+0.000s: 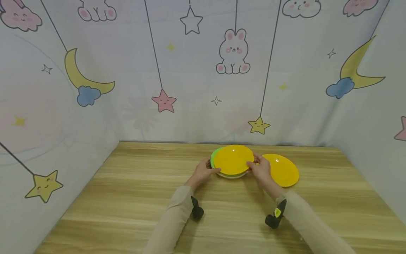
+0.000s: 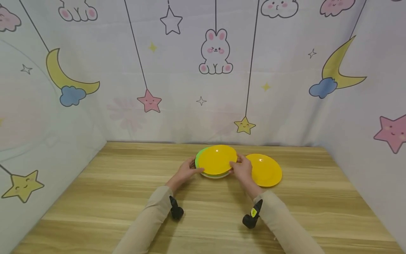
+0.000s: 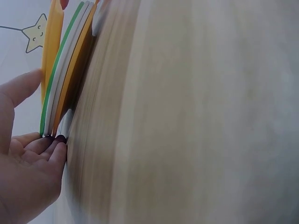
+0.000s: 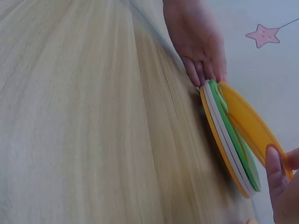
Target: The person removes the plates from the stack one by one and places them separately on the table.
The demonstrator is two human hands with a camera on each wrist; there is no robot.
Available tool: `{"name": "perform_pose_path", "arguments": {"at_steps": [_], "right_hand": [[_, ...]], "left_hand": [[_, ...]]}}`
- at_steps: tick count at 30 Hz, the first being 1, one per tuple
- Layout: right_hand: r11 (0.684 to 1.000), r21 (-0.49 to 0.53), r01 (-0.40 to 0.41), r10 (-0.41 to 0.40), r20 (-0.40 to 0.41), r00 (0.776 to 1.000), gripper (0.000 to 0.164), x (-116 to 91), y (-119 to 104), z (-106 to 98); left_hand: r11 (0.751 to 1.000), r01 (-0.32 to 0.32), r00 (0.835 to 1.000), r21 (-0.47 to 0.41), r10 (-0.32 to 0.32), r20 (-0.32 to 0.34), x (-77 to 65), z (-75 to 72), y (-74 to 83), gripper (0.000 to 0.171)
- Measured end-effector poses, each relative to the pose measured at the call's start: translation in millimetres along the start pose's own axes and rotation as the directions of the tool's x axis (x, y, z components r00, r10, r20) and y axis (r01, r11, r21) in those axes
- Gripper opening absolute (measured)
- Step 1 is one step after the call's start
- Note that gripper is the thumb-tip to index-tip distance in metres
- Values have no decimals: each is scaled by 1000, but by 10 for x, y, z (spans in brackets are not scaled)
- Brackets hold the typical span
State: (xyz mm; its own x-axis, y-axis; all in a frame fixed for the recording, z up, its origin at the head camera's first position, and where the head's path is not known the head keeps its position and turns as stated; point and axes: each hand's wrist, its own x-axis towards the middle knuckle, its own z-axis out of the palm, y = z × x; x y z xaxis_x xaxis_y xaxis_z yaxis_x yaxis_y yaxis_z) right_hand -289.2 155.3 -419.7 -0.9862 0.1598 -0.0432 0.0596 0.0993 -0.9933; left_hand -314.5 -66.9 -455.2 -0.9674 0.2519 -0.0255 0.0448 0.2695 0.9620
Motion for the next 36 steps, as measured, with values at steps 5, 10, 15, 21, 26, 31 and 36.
{"name": "perform_pose_path", "arguments": {"at_steps": [5,10,15,21,26,31,36], "right_hand": [[996,27,-80,80,-18,997,55,2,-50,-92],[995,40,-92,93,-20,995,57,-16,-114,-230],[996,44,-78,80,-29,996,58,-54,-162,-388],[996,57,-67,70,-58,996,60,-90,-188,-650],[996,63,-60,66,-97,993,62,-102,-193,-901],[986,158,-49,77,-173,982,68,132,131,-1246],[980,195,-48,94,-235,967,64,-1,4,-1346]], "left_hand": [[999,27,999,33,-26,-22,5,10,2,73],[997,31,999,66,-29,-28,13,17,5,74],[997,33,999,64,-31,-33,19,26,-4,74],[996,28,999,81,-25,-40,19,32,-3,77],[996,11,999,91,-7,-40,22,31,-9,77],[996,2,999,91,1,-40,22,38,-8,76],[996,2,999,89,2,-42,-5,35,13,76]]}}
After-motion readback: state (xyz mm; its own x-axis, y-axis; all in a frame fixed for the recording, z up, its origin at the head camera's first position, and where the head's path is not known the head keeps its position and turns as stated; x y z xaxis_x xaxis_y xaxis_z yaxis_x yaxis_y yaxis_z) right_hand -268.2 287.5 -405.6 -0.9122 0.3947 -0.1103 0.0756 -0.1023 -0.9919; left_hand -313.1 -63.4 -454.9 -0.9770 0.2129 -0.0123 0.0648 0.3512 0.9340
